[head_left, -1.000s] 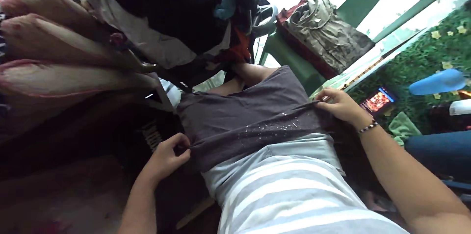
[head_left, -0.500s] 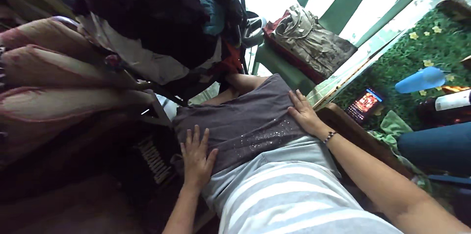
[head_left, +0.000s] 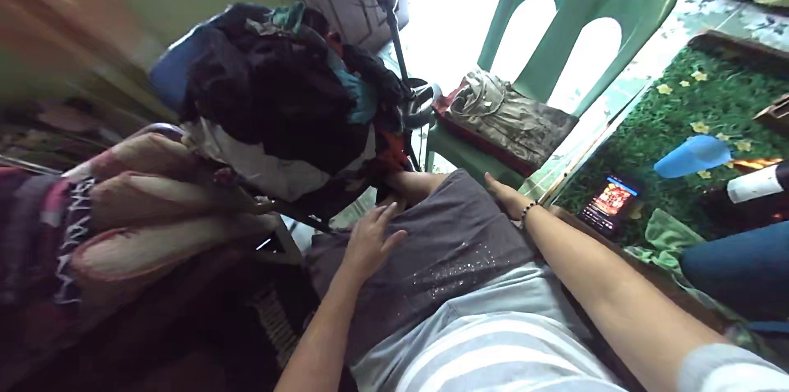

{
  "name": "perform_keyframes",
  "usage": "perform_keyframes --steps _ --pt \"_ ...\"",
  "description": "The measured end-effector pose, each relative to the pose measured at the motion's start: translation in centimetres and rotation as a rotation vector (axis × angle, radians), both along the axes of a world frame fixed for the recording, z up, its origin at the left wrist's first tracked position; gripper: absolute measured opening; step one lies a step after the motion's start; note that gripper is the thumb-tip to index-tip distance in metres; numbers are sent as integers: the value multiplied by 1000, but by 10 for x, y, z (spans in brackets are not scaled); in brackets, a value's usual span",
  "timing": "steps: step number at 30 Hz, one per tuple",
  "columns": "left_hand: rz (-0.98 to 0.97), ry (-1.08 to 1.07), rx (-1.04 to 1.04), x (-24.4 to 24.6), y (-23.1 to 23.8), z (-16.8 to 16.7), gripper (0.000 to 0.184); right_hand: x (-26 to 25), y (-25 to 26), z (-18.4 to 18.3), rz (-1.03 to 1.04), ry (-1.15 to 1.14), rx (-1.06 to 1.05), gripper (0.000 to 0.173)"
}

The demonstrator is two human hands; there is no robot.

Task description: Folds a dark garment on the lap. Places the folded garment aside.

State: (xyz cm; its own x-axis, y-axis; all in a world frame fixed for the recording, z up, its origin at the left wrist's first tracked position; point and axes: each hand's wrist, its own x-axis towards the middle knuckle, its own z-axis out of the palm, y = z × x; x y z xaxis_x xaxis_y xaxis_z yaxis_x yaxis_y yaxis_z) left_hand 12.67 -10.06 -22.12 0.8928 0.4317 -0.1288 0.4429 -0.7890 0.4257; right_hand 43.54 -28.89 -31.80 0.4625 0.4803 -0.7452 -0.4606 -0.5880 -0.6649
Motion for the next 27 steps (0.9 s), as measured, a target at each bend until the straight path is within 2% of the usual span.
perform_keyframes --steps 3,6,10,13,16,21,24,27 --pt "-3 239 -156 31 25 -17 71 1 9 -6 55 38 -19 83" --pt "17 364 -296 41 43 -22 71 2 11 -1 102 70 39 63" --pt "16 488 -247 30 71 -8 64 15 14 -1 -93 98 99 36" --pt "60 542 -196 4 100 5 60 28 11 9 -236 -17 219 36" --pt "132 576 -155 -28 123 19 53 49 5 9 -309 -67 369 48" --pt "193 655 -66 -80 126 42 42 63 -9 31 -142 -141 556 42" --pt "239 591 -11 -106 108 54 32 66 -18 42 -98 -166 639 40" --pt "221 231 122 -141 81 59 23 58 -33 61 -78 -159 743 45"
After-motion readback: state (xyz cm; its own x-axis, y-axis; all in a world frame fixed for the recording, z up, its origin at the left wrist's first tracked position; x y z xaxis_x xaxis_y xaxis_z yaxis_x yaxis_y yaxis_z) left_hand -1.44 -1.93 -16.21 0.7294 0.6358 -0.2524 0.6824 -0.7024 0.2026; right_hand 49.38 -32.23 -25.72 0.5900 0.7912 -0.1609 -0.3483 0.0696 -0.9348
